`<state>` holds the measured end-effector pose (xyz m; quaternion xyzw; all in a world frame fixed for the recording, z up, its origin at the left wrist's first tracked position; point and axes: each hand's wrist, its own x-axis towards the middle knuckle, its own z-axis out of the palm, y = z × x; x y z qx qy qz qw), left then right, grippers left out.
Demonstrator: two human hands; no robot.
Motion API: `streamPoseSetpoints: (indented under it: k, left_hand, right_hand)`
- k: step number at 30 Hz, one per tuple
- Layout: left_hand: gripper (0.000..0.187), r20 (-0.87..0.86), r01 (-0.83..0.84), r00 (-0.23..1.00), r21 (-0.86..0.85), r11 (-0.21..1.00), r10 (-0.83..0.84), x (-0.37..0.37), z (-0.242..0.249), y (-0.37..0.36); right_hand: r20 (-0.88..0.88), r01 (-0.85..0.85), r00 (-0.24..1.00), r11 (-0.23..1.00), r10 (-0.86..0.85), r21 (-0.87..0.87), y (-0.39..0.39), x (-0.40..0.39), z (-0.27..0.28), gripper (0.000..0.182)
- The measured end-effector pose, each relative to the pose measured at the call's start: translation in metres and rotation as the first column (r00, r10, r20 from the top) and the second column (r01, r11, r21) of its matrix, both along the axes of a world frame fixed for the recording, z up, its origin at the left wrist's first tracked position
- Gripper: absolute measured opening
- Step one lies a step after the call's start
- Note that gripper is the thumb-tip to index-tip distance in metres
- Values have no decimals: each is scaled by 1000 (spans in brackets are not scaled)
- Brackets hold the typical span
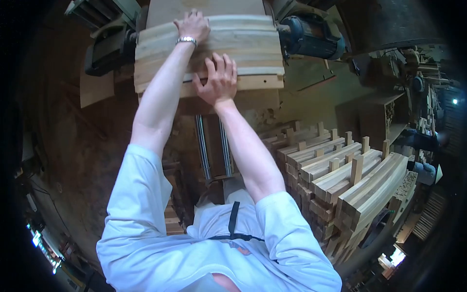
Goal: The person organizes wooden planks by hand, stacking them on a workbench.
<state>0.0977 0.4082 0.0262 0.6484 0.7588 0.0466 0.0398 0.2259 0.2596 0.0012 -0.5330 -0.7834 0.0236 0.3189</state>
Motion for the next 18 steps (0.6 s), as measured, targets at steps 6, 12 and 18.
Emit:
streamPoseSetpoints:
  k: [6,12,18]
  left_hand:
    - [42,-27,-37,999,154,987,42,-12,-18,56]
    - [48,-68,-34,997,136,990,44,-24,-29,95]
    - [43,-44,-36,998,128,991,42,-28,-12,119]
  right_hand:
    - [45,28,999,999,-29,37,47,-15,0,58]
    - [68,6,998,1000,-7,24,83,-23,-5,60]
    - [91,6,996,999,-10,41,113,-32,-7,61]
